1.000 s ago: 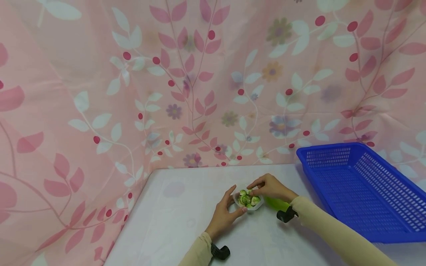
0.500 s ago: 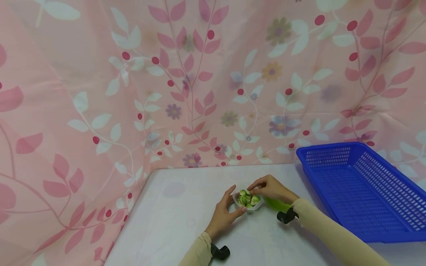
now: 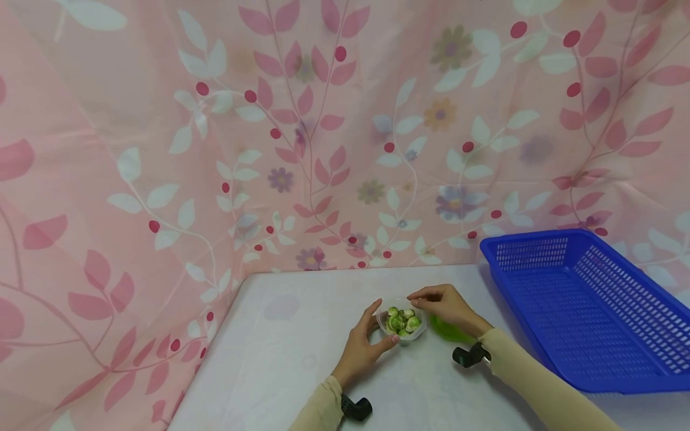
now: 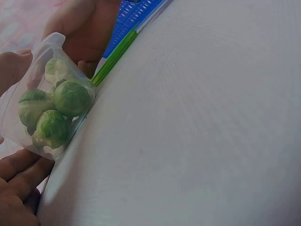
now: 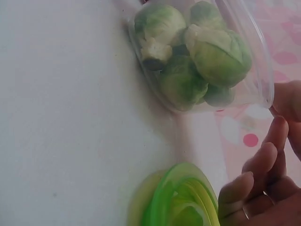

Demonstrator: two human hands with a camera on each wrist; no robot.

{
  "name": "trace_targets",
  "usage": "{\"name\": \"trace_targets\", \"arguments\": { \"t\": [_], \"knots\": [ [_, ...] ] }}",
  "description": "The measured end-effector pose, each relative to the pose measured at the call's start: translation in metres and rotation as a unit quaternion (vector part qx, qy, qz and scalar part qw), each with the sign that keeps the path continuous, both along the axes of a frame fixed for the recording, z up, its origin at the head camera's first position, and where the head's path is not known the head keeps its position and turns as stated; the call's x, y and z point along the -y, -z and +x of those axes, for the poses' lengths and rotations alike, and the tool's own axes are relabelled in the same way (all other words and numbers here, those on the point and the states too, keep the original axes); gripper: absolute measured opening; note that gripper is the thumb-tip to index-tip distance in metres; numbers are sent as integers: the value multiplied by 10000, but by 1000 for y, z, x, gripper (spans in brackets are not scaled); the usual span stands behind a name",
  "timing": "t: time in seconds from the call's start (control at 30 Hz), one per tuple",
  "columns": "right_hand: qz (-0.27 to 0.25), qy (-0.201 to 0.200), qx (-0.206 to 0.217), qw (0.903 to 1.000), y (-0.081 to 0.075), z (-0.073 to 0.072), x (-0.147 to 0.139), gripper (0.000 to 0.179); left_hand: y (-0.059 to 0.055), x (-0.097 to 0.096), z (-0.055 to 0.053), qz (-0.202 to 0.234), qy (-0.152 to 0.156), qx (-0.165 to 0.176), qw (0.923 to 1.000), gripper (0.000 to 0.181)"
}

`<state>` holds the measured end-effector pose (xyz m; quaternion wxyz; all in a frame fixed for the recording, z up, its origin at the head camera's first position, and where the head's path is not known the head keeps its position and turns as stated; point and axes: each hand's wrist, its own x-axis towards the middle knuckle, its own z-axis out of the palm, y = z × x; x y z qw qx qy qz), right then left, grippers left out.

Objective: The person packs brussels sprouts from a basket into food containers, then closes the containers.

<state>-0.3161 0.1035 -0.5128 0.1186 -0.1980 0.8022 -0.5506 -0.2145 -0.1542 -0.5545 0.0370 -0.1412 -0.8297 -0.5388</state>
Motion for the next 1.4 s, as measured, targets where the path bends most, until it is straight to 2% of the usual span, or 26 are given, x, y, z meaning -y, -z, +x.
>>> {"name": "trace_targets", "arguments": {
  "t": [0.13,0.27,0.37,0.43,0.5,0.63,0.77,0.97,1.13,1.4],
  "knots": [
    [169,480,-520,9973,2,4,-5,36,0,0,0,9,-16,23,10000,83],
    [427,969,-1235,9867,2,12,-14,33,0,-1,0,29,-16,65,10000,83],
    [584,1117,-1667,9779,0,17,-22,39,-1,0,0,40,3,76,10000,84],
    [765,1151,-1790,9741,-1,20,-28,47,-2,0,0,47,22,70,10000,84],
    [1039,1095,-1817,9717,-1,23,-35,59,-3,0,-1,69,49,46,10000,84],
    [1730,671,-1508,9710,1,30,-51,87,-3,1,-1,87,83,8,9999,84],
    [1961,322,-1263,9719,7,39,-65,108,-3,1,-1,100,106,13,9999,85],
    [1687,307,-1241,9773,13,47,-72,115,-4,0,0,84,88,40,9999,86],
    [1368,319,-1390,9803,21,44,-76,112,-3,-1,2,104,26,118,9999,87],
    [734,512,-1286,9876,27,37,-77,107,-2,-1,1,110,11,102,9999,87]
  ]
}}
